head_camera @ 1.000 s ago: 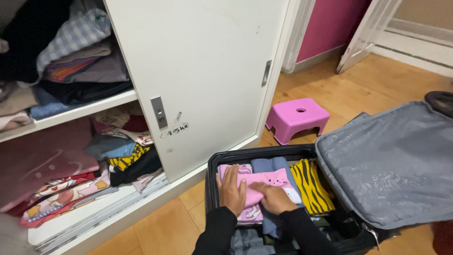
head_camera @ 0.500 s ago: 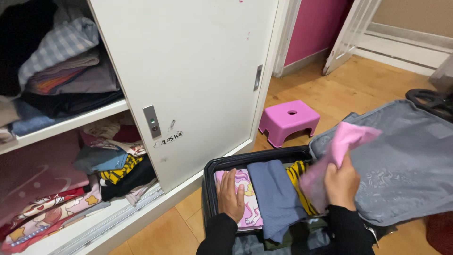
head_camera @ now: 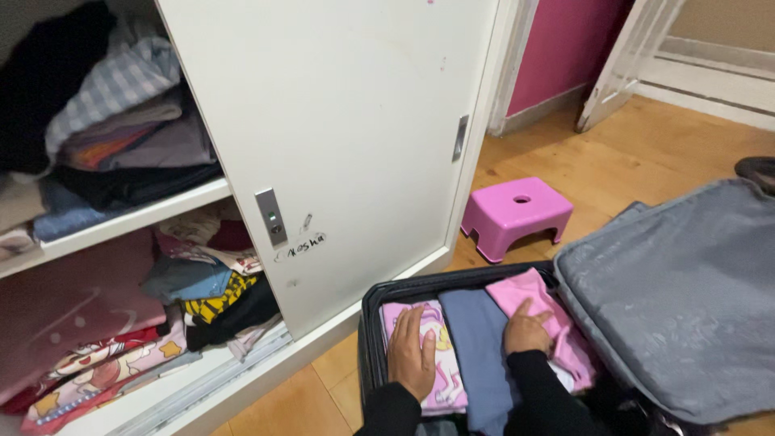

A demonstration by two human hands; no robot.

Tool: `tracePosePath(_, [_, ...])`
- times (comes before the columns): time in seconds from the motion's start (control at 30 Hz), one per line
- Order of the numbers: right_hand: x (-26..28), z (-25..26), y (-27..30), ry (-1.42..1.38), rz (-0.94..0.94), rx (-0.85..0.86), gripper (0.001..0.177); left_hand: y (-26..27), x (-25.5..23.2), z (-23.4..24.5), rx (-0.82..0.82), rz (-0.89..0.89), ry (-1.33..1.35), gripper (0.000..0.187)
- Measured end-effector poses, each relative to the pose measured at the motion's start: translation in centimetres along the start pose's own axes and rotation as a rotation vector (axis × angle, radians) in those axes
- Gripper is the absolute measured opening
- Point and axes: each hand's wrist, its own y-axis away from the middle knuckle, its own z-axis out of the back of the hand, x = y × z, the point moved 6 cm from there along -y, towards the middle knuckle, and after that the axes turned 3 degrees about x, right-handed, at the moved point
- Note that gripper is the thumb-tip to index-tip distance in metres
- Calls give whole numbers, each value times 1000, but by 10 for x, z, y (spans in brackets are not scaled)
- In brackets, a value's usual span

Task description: The person takes folded clothes from a white wardrobe and places them into an open suitcase on the floor. They handle multiple items including patterned shirts, striped garments, and solid-colored pieces, arranging them in layers inside the suitcase.

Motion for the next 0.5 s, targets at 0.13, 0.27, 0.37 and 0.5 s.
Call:
tracePosePath(0.13, [-9,3,-12,45,-208,-41,73,-1,-2,0,29,45,6,44])
tracePosePath(0.27, [-10,2,-14,-35,-99,107,72,-4,-8,4,30,36,31,40])
tracePosePath(0.37, [-18,4,-7,-60,9,289,70,-5,-11,6,21,40,43,39])
tracePosePath(0.5, [-27,19,0,-191,125,241,73,-4,-12,8,36,54,56,39])
